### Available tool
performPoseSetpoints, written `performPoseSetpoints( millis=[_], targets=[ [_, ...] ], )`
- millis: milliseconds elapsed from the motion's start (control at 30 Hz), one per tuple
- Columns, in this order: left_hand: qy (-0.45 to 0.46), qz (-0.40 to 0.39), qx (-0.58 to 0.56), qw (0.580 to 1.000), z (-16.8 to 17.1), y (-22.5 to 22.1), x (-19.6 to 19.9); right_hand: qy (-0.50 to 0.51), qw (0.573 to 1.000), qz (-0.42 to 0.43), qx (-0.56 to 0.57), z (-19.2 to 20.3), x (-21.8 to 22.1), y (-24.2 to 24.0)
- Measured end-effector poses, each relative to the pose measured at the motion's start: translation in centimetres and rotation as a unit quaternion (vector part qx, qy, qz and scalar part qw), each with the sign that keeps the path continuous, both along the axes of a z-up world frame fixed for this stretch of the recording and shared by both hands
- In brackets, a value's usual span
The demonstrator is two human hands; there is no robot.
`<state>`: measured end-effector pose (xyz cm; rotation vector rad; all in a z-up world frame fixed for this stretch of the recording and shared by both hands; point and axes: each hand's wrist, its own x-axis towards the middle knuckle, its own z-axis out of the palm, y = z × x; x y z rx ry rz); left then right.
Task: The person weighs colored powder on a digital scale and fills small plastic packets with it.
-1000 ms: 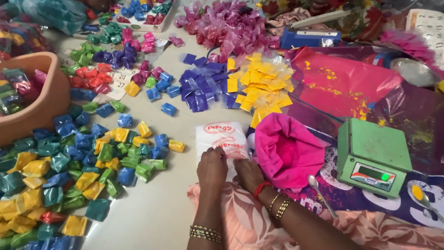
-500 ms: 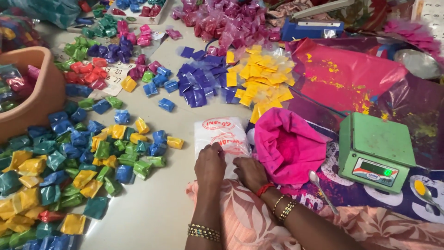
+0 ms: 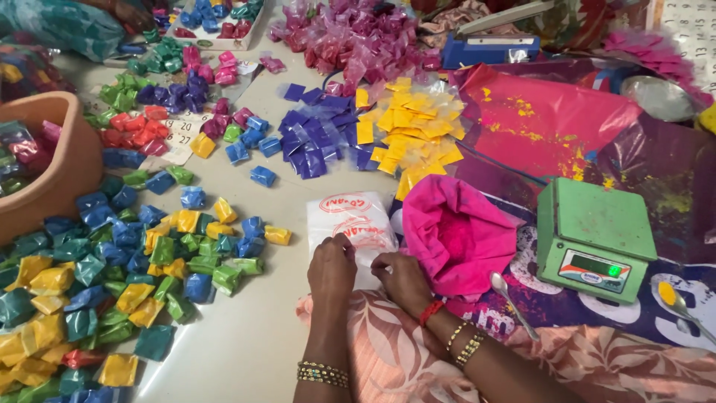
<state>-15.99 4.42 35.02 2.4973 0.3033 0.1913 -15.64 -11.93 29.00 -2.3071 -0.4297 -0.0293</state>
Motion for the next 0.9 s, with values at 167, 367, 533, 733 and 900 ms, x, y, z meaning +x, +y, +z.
performPoseSetpoints(
  millis=[167,367,533,733,900],
  targets=[
    [-0.028,0.011,-0.001,1.0,0.8,-0.2,-0.4,0.163,0.963,-0.089,0.194,3.7,-1.8,-0.4],
    [-0.093,-0.006,0.017,0.995,0.3,0.4,-0.8,0.192,0.884,-0.141,0.401,1.3,-1.0,-6.3],
    [-0.21,-0.053,-0.08,0.973,2.0,-4.1,-1.6,0.201,0.829,-0.164,0.495,6.0,-3.4,-14.4],
    [0.003,-0.249,-0.443,0.861,1.6,-14.5,-3.6,0.202,0.825,-0.192,0.492,9.2,-7.3,-20.9],
    [0.096,-0.27,-0.417,0.863,-1.1,-18.7,-4.9,0.185,0.847,-0.21,0.453,7.0,-9.9,-24.3]
  ],
)
